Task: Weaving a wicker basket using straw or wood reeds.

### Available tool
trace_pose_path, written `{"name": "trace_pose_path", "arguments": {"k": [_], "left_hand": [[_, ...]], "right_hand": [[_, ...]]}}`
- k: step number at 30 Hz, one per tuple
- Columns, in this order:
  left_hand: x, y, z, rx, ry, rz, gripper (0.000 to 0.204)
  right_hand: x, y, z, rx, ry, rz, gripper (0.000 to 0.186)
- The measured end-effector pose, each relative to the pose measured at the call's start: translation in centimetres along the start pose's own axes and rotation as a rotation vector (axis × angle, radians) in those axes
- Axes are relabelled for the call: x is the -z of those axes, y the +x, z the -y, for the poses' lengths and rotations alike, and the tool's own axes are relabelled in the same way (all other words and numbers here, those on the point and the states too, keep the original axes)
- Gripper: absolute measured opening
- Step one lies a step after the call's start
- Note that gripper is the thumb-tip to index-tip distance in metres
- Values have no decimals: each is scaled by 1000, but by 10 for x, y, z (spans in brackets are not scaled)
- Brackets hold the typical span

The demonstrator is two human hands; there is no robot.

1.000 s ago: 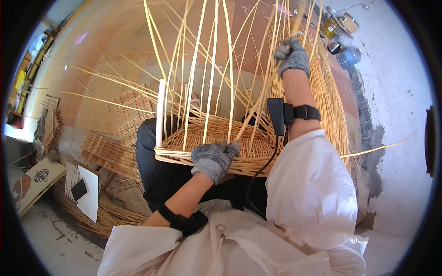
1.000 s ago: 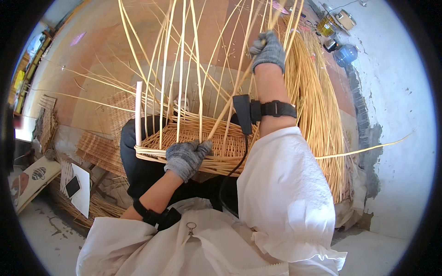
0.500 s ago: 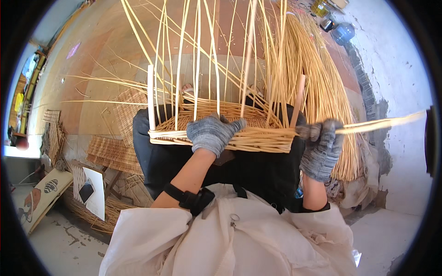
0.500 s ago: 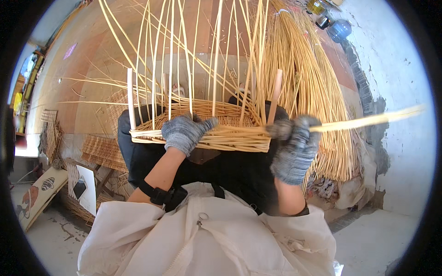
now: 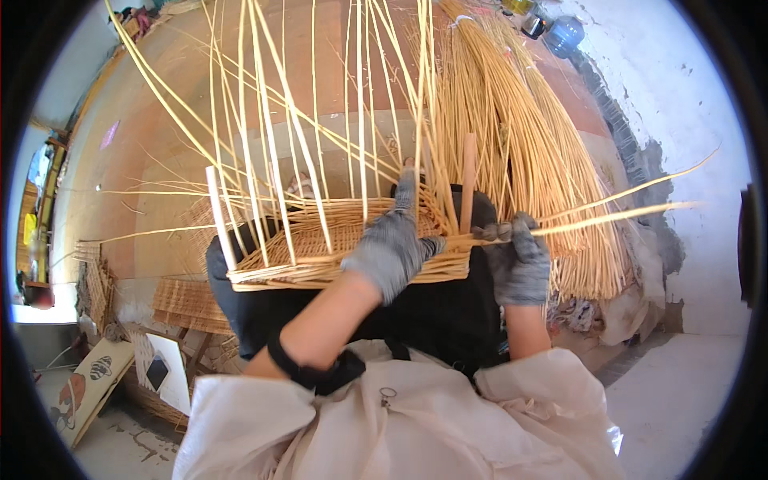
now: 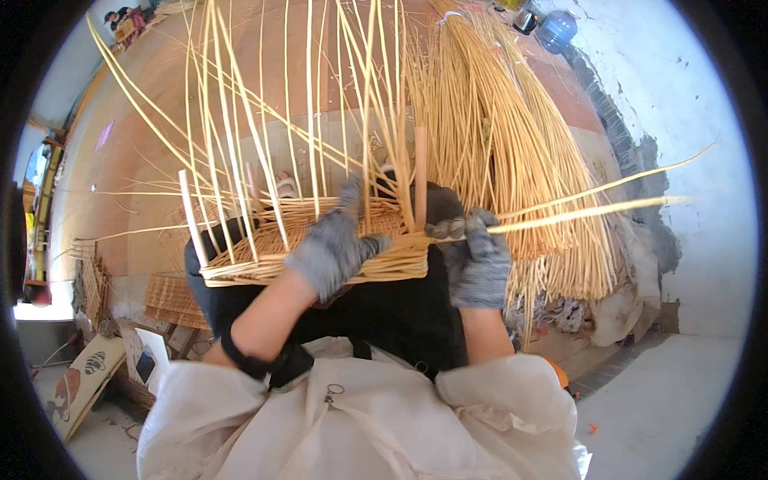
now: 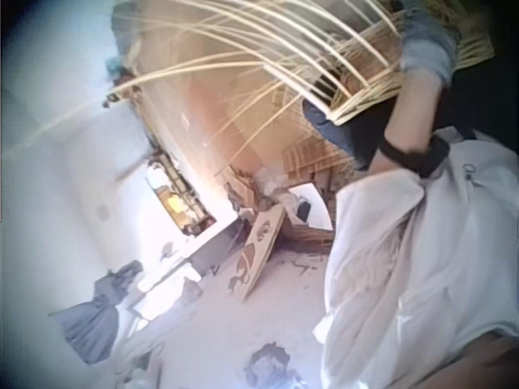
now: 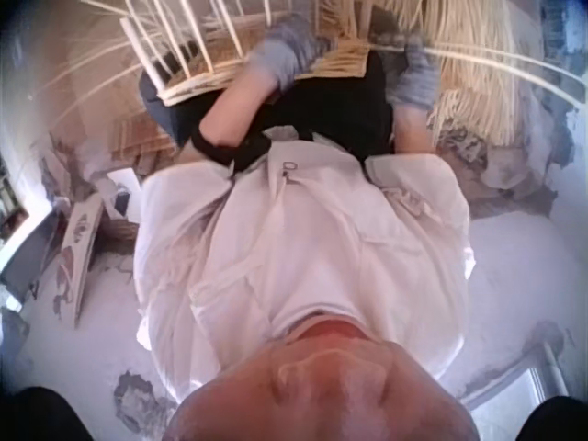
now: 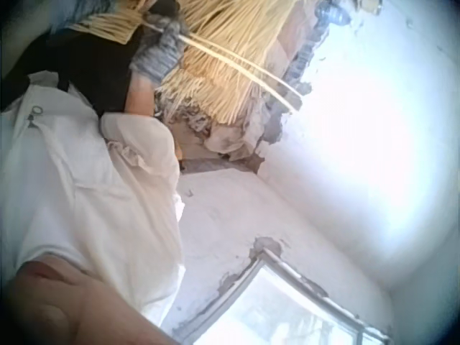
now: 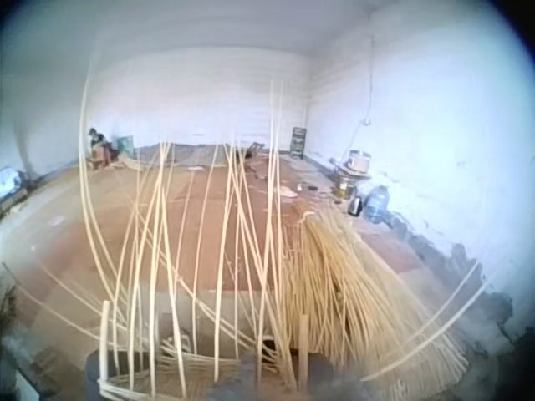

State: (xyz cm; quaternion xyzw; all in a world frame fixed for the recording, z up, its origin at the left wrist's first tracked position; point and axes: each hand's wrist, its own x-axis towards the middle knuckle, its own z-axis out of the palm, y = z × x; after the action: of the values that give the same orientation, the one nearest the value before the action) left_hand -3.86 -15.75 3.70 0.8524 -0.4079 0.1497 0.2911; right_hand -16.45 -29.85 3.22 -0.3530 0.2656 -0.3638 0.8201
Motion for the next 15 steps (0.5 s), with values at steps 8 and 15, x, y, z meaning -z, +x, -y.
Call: {"name": "trace_pose_path", "arguments": {"k": [8, 15], "left_hand": [[-29, -6, -11, 559, -487, 719, 29], [-28, 26, -5, 539, -390, 971, 34]], "right_hand": [[-63, 107, 80, 89, -1124, 407, 13], [-27, 182, 80, 49, -1825, 887, 15]]}}
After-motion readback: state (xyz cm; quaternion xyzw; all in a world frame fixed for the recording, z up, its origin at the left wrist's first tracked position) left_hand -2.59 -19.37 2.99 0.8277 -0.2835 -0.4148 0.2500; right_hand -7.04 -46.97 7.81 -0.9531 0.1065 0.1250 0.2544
